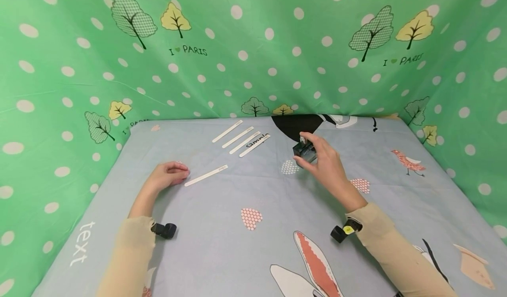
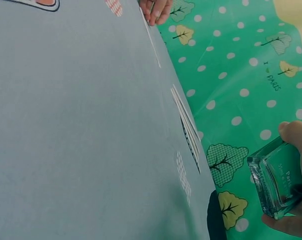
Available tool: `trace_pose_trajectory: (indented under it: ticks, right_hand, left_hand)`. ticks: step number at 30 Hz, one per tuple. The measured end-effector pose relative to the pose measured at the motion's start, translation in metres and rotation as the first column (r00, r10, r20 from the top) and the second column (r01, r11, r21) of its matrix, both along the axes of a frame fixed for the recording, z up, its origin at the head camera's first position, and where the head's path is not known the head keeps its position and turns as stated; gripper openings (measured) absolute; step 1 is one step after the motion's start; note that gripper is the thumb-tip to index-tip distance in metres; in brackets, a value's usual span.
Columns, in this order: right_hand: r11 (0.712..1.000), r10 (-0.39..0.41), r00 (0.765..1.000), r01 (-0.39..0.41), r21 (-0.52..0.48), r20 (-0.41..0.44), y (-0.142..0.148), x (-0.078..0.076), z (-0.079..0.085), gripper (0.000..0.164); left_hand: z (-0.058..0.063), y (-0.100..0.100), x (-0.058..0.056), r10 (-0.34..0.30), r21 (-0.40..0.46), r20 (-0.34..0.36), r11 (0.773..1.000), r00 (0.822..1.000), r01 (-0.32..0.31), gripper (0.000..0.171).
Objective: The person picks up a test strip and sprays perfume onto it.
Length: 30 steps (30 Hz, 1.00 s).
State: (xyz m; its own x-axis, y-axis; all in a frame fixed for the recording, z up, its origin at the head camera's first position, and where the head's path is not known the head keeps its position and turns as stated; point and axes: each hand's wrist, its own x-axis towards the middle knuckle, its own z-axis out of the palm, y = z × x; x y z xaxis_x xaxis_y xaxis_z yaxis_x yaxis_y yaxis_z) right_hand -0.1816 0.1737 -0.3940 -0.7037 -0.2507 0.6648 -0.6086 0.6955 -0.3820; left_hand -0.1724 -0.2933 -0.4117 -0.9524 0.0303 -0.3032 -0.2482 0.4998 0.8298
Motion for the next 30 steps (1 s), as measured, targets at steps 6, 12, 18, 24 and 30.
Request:
trace_pose_trajectory:
  ticks: [6,12,18,24,30]
  right_hand:
    - [1.0,0.001,1.0,-0.001,-0.004,0.0,-0.001,0.0,0.0,0.068]
    - [1.0,0.001,1.0,-0.001,-0.007,0.001,-0.002,0.0,0.0,0.068]
    - [1.0,0.0,1.0,0.0,-0.006,-0.006,-0.002,0.0,0.0,0.068]
    - [1.0,0.002,1.0,-0.002,-0.002,0.0,-0.004,0.0,0.0,0.068]
    - [1.0,0.001,1.0,-0.001,0.001,0.009,-0.004,0.001,0.0,0.068]
  left_hand:
    - [-0.004,-0.003,0.011,-0.057,-0.076,-0.086,0.996,0.995,0.051,0.043]
    - [-0.008,0.002,0.018,-0.064,-0.119,-0.122,0.992,0.99,0.05,0.044]
    - [-0.009,0.009,0.019,-0.047,-0.213,-0.138,0.977,0.989,0.016,0.04]
    - [-0.009,0.013,0.021,-0.029,-0.261,-0.144,0.965,0.989,-0.01,0.03]
    - [-0.008,0.016,0.019,-0.023,-0.278,-0.14,0.96,0.99,-0.017,0.025]
